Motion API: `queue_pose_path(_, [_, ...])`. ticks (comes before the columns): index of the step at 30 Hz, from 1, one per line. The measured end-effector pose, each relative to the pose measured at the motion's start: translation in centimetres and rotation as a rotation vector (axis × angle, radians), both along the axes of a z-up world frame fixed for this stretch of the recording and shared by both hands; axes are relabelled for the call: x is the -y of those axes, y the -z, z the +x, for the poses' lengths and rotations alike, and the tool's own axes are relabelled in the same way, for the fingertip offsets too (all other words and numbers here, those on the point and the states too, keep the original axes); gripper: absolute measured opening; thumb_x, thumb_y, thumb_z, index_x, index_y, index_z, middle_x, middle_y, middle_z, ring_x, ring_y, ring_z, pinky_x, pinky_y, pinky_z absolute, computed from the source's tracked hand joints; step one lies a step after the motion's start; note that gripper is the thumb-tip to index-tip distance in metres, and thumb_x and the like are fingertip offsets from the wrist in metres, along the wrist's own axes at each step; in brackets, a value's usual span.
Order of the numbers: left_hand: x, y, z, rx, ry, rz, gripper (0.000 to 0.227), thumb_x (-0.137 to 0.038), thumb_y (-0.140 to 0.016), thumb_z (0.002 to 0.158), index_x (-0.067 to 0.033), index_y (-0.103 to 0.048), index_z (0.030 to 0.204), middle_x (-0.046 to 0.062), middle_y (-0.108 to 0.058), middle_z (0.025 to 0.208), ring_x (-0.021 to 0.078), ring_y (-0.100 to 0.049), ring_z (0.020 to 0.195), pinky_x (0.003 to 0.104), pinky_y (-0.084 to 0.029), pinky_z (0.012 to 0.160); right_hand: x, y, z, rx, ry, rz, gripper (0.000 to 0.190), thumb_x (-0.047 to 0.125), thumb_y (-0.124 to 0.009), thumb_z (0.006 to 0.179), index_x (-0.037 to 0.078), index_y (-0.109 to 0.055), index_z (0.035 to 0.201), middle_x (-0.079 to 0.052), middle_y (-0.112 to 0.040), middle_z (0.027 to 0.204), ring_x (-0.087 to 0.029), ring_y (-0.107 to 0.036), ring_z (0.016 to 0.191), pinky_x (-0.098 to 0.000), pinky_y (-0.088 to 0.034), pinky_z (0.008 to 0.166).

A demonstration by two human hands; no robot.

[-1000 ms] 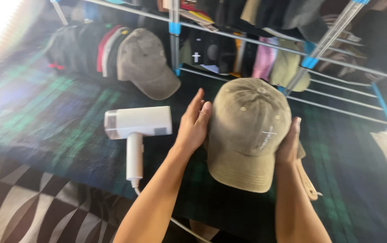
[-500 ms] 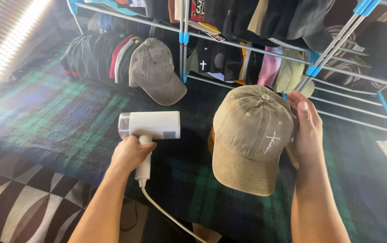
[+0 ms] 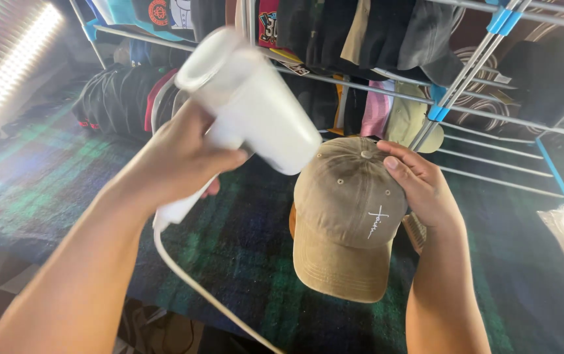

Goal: Clean and steam a baseball cap on a wooden stand using a brush and a handheld steamer

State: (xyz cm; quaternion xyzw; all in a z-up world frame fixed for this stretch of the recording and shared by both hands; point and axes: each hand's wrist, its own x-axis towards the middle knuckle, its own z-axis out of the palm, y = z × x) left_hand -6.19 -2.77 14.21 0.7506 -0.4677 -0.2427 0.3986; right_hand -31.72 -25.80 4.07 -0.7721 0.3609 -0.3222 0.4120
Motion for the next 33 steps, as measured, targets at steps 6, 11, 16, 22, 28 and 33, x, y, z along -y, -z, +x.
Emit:
queue_pose_path(6, [4.2, -5.7, -2.0, 0.219, 0.094, 0.232, 0.066, -0.024, -0.064, 0.084, -0.018, -0.04, 0.146, 0.005, -0.064, 0.124, 0.0226, -0.069, 0.063, 0.039, -0.059, 0.058, 0.1, 0.2, 0.3, 0.08, -0.07, 0.011, 0.046, 0.037, -0.056, 0.095, 0.013, -0.066, 0.133, -0.004, -0.06, 0.15, -0.018, -0.047, 0.149, -0.0353, -0.037, 0.121])
queue_pose_path(11, [7.7, -6.2, -2.7, 0.359, 0.195, 0.31, 0.052, -0.023, -0.066, 0.089, -0.0087, -0.051, 0.136, 0.01, -0.069, 0.117, 0.024, -0.07, 0.062, 0.039, -0.059, 0.056, 0.6, 0.7, 0.6, 0.124, -0.059, 0.042, 0.042, 0.033, -0.057, 0.096, 0.013, -0.067, 0.132, -0.004, -0.063, 0.146, -0.016, -0.051, 0.144, -0.032, -0.039, 0.118])
queue_pose_path(16, [7.9, -7.6, -4.6, 0.551, 0.236, 0.42, 0.043, -0.027, -0.056, 0.091, -0.0034, -0.057, 0.126, 0.012, -0.071, 0.103, 0.0232, -0.07, 0.067, 0.041, -0.056, 0.06, 0.5, 1.0, 0.9, 0.161, -0.018, 0.1, 0.043, 0.032, -0.055, 0.098, 0.009, -0.067, 0.132, -0.004, -0.068, 0.138, -0.014, -0.058, 0.134, -0.0296, -0.044, 0.114])
queue_pose_path(22, [7.3, -6.3, -3.5, 0.568, 0.234, 0.435, 0.033, -0.028, -0.051, 0.09, -0.0118, -0.062, 0.117, 0.006, -0.071, 0.085, 0.0201, -0.067, 0.066, 0.038, -0.05, 0.062, 0.7, 1.5, 1.1, 0.161, -0.038, 0.033, 0.044, 0.036, -0.049, 0.1, 0.009, -0.066, 0.131, -0.006, -0.064, 0.143, -0.017, -0.054, 0.141, -0.0322, -0.04, 0.118])
queue_pose_path(28, [5.0, -2.6, -1.4, 0.325, 0.194, 0.358, 0.04, -0.024, -0.058, 0.096, -0.0144, -0.059, 0.135, 0.005, -0.071, 0.111, 0.0164, -0.068, 0.067, 0.033, -0.057, 0.065, 1.1, 1.9, 1.1, 0.156, -0.067, -0.008, 0.048, 0.042, -0.047, 0.101, 0.011, -0.064, 0.135, -0.006, -0.062, 0.146, -0.019, -0.05, 0.146, -0.0346, -0.037, 0.12])
queue_pose_path(33, [2.9, 4.9, 0.7, -0.01, 0.08, -0.051, 0.046, -0.021, -0.065, 0.077, 0.0105, -0.062, 0.11, 0.017, -0.065, 0.056, 0.0251, -0.07, 0.043, 0.039, -0.06, 0.045, -1.3, 2.1, 1.6, 0.317, -0.088, -0.121, 0.041, 0.032, -0.051, 0.108, 0.003, -0.066, 0.133, -0.021, -0.063, 0.136, -0.025, -0.056, 0.127, -0.044, -0.042, 0.114])
